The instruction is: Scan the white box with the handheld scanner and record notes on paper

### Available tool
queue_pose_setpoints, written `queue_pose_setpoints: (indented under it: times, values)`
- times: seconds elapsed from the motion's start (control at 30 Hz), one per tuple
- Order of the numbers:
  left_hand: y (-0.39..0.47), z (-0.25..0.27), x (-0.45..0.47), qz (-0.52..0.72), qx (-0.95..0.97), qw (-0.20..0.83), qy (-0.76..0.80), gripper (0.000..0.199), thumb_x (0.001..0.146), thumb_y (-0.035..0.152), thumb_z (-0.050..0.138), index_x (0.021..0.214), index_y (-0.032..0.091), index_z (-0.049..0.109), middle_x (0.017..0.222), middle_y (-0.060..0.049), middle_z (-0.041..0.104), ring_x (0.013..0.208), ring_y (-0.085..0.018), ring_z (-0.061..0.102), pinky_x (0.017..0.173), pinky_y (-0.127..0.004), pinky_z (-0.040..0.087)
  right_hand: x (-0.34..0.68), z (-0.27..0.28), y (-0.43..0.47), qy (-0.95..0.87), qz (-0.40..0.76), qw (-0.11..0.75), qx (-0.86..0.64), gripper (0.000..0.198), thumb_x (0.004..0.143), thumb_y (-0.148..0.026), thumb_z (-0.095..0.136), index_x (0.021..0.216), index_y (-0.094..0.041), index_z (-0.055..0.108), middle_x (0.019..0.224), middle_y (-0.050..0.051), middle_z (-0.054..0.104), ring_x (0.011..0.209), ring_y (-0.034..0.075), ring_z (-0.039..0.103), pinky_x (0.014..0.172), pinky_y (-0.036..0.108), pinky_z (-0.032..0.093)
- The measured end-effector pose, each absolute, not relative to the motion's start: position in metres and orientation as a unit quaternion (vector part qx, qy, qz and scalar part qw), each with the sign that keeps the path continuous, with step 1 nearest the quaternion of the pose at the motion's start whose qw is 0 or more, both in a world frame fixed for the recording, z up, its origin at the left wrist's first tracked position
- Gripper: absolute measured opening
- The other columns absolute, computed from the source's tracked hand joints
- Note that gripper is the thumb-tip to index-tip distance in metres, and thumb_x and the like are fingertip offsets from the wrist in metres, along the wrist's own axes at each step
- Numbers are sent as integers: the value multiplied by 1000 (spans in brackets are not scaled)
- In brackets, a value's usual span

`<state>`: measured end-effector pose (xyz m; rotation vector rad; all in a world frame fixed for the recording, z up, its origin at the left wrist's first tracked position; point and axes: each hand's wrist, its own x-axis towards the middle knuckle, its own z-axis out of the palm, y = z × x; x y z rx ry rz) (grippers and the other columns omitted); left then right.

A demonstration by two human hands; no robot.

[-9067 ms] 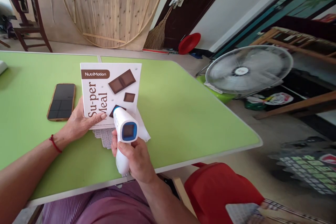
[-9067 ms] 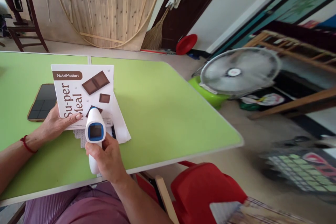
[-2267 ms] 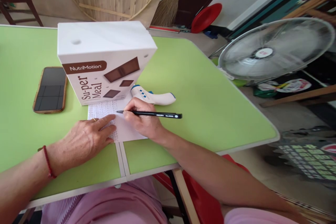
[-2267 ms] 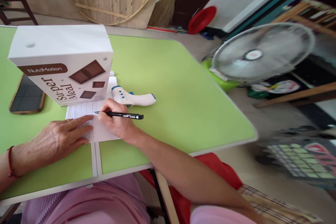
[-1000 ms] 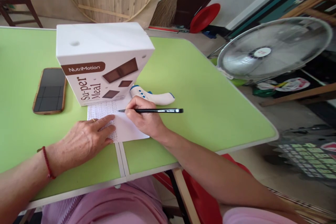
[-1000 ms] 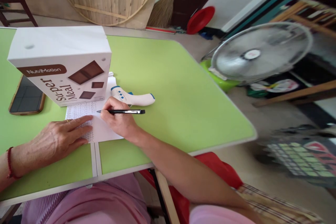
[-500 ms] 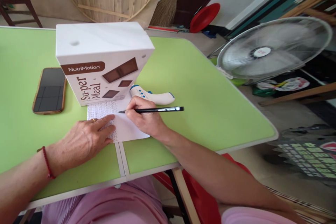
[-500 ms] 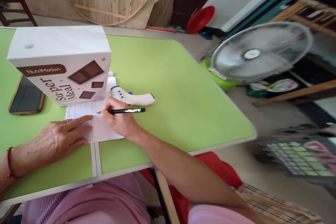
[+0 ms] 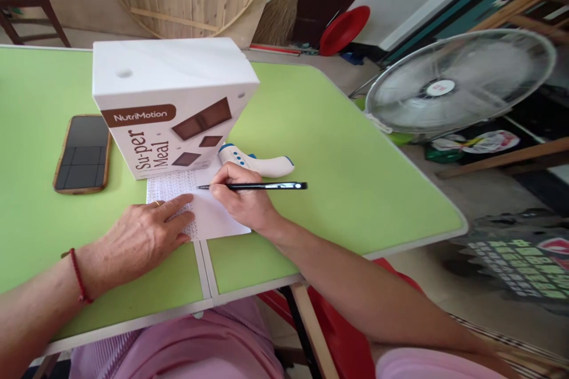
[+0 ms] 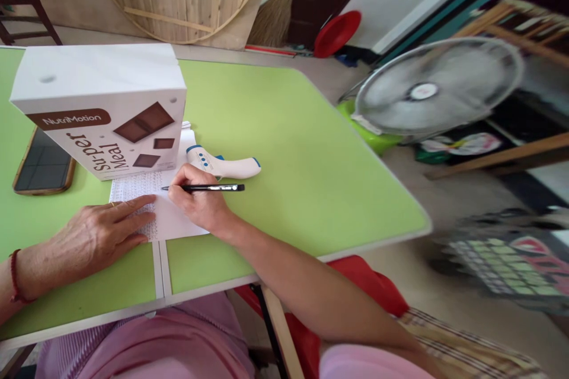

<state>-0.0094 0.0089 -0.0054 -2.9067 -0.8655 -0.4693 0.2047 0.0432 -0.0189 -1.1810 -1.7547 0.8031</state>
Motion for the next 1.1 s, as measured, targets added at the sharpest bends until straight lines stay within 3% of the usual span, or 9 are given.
queue_pose_setpoints:
  times: [0.6, 0.77, 0.87, 1.0, 1.1]
  values:
    - [8, -5, -9, -140, -947, 37, -287, 25, 100, 23, 44, 101, 15, 67, 127, -13, 67, 71, -20, 73, 53, -30, 58, 204, -17, 42, -700, 320, 428, -475, 10, 72, -22, 52, 63, -22, 47, 53, -5, 52, 47, 10, 43, 45, 23, 33]
    - [8, -4, -9, -140, -947, 39, -287, 22, 99, 24, 48, 102, 14, 67, 126, -13, 67, 68, -22, 73, 51, -33, 58, 212, -7, 39, -750, 247, 410, -456, 9, 77, -20, 52, 69, -23, 51, 57, -4, 56, 47, 10, 44, 46, 24, 37]
    - [9, -4, -9, -141, -948, 35, -284, 22, 99, 23, 47, 101, 13, 67, 126, -13, 68, 69, -23, 73, 52, -35, 59, 223, 2, 38, -831, 124, 342, -421, 11, 82, -18, 51, 78, -22, 61, 68, 0, 64, 56, 12, 52, 55, 26, 43]
    - [10, -5, -10, -148, -949, 26, -277, 27, 101, 25, 41, 102, 13, 66, 128, -14, 66, 68, -22, 73, 51, -35, 59, 238, 10, 37, -896, -22, 205, -393, 24, 90, -13, 47, 90, -19, 69, 76, 4, 67, 67, 15, 58, 58, 27, 41]
    - [10, -2, -11, -182, -949, 10, -257, 27, 103, 25, 39, 98, 14, 63, 116, -11, 71, 71, -19, 73, 56, -32, 59, 240, 13, 35, -908, -80, 120, -393, 34, 90, -5, 41, 107, -16, 69, 87, 8, 68, 77, 18, 61, 59, 29, 41]
